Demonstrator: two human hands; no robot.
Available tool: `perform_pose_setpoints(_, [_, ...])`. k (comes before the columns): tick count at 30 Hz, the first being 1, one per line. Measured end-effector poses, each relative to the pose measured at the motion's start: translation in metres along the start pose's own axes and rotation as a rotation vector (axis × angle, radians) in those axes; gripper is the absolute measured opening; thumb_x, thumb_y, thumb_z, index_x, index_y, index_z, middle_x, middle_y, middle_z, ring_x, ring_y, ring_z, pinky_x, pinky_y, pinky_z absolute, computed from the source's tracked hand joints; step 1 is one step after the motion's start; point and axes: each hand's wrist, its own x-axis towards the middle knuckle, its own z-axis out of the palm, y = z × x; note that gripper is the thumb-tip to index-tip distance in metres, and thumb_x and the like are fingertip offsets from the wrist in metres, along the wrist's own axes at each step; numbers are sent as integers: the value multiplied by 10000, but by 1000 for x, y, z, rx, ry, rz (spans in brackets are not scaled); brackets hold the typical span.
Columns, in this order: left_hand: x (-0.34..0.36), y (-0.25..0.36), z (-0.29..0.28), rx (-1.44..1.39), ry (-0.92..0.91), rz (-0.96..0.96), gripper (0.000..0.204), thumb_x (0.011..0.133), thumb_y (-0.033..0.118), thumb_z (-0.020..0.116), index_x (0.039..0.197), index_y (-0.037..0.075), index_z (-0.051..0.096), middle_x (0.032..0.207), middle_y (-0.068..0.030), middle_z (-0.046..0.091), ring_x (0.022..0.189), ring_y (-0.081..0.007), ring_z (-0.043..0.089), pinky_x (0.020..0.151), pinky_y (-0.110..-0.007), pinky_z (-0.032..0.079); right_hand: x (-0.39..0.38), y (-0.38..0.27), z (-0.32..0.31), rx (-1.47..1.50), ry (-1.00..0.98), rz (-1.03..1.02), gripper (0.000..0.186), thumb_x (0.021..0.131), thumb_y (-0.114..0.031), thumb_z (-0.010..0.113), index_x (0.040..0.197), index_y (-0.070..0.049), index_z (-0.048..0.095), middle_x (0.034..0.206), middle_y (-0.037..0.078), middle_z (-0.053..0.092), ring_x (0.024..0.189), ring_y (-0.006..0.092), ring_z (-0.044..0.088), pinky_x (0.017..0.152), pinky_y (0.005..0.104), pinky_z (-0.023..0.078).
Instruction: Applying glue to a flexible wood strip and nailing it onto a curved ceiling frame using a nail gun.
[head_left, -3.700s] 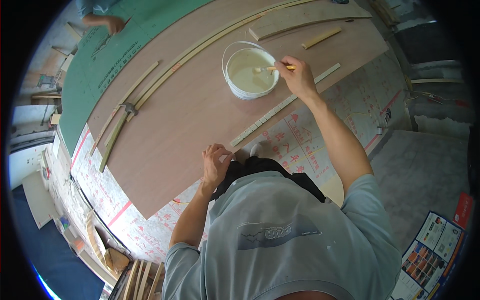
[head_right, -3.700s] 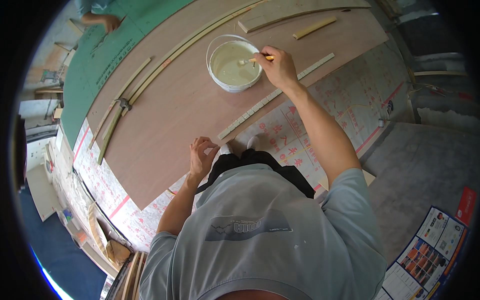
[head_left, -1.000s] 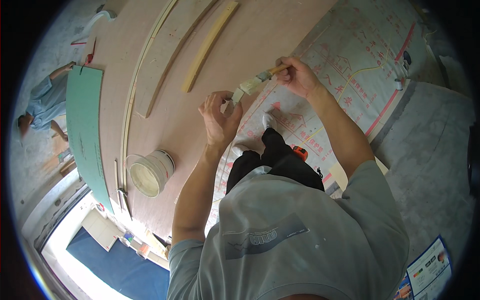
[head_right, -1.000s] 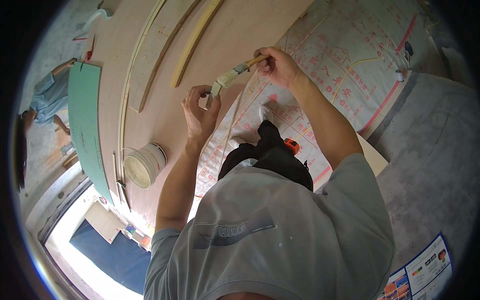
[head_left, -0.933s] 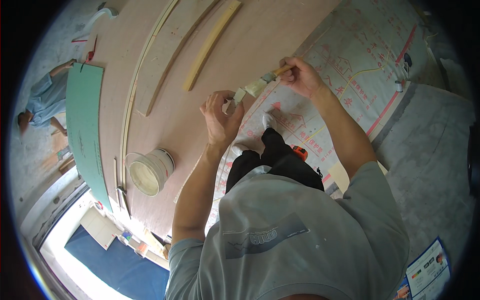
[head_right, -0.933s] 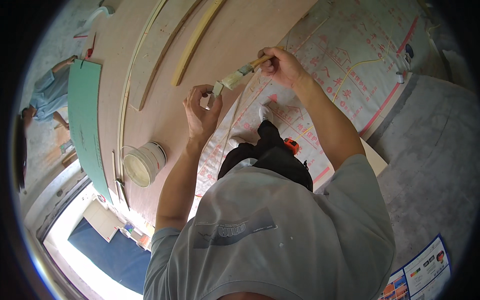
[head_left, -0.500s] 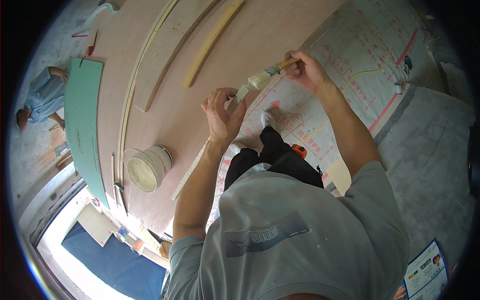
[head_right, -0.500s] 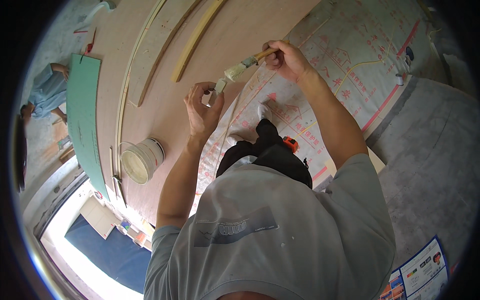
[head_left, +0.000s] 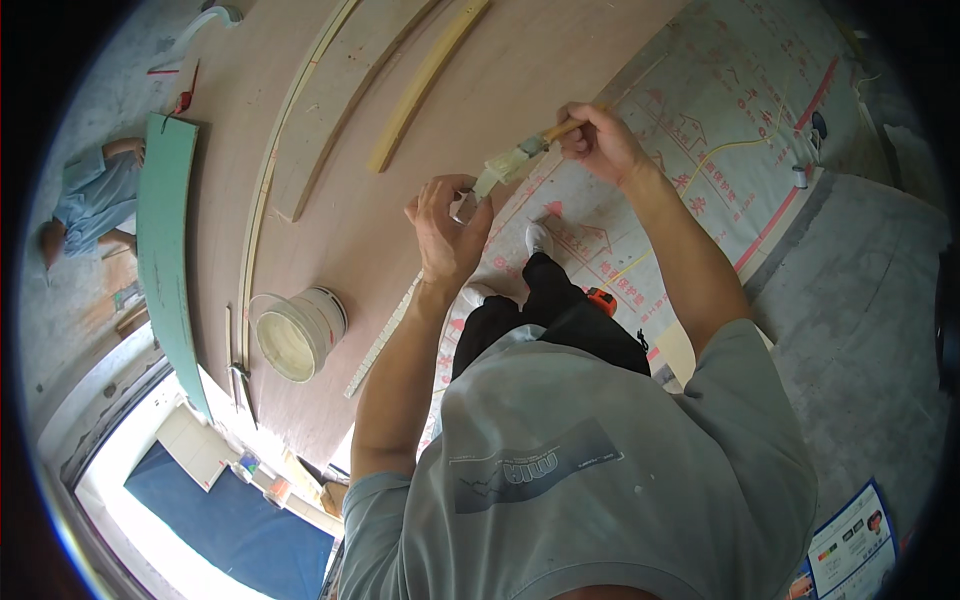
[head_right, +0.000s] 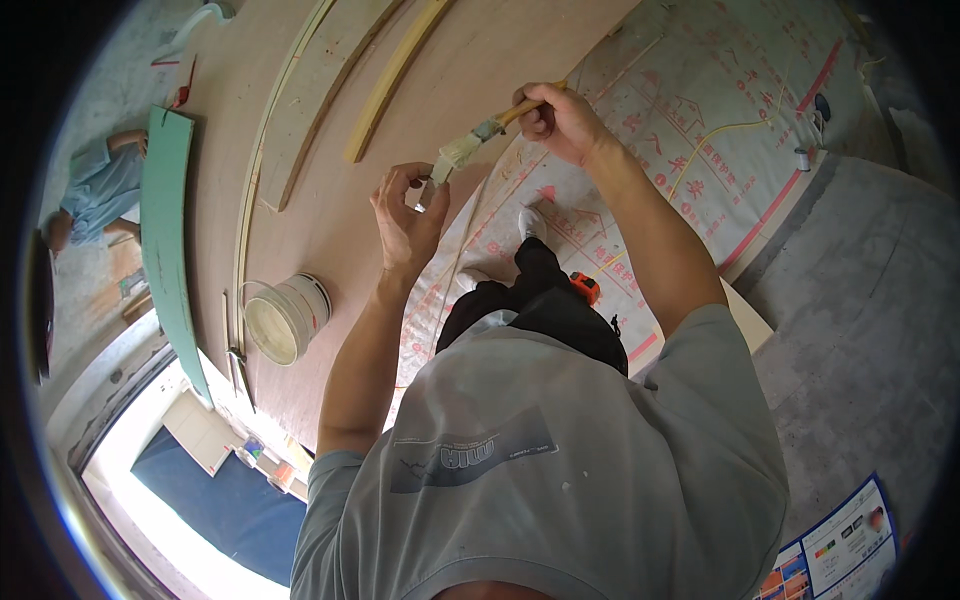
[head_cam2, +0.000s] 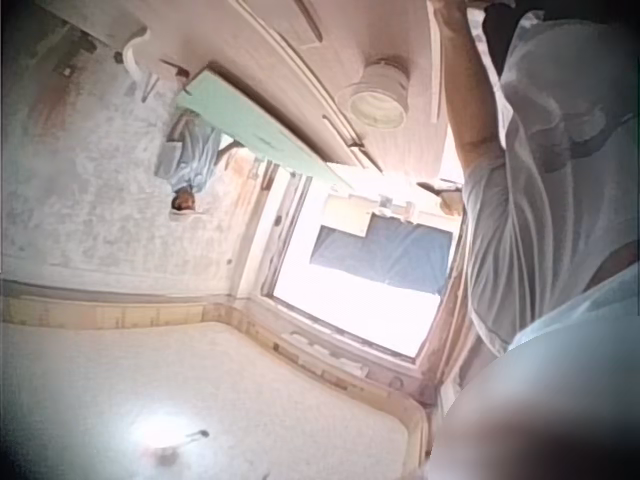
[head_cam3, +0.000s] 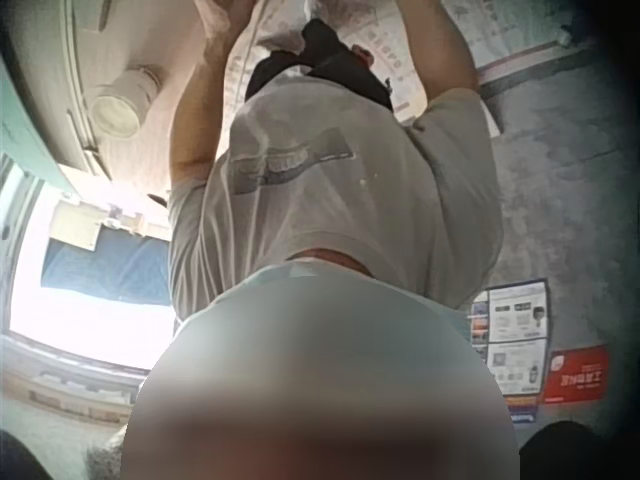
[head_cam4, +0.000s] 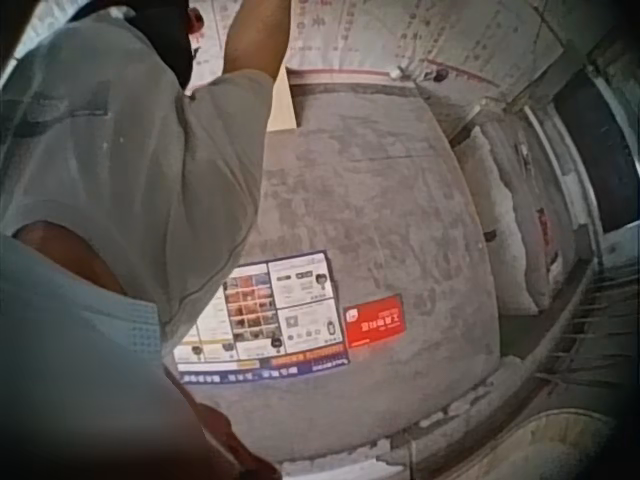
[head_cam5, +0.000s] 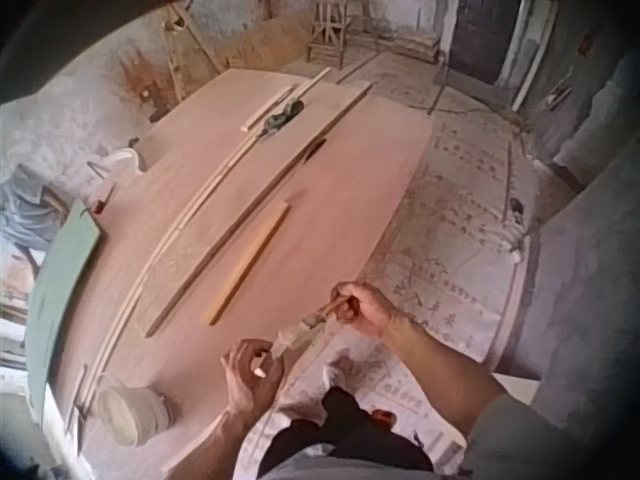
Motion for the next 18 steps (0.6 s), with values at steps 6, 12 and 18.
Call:
perform_pose_setpoints(6, [-1, -3, 5, 4, -12, 11, 272, 740, 154, 751, 977, 59, 657, 941, -72, 643, 910, -234, 605, 914, -373, 340, -14, 1, -17, 59, 74, -17, 189, 953, -213, 545, 872, -48, 589, 678, -29, 468, 582, 71, 384, 546, 232, 332])
perform_pose_setpoints(12, [-4, -9, 19, 43, -48, 50, 273, 741, 162, 745, 981, 63, 660, 965, -79, 655, 937, -236, 619, 918, -386, 344, -14, 9, -15, 23, 79, -31, 179, 951, -207, 548, 869, -54, 592, 678, -24, 473, 586, 70, 388, 544, 232, 331])
perform_pose_setpoints(18, [0, -18, 31, 96, -17, 60, 253, 766, 178, 744, 975, 55, 672, 954, -82, 661, 898, -240, 623, 917, -377, 374, -40, 10, -39, 9, 77, -12, 202, 961, -226, 547, 880, -53, 612, 672, -25, 471, 586, 74, 392, 549, 234, 326])
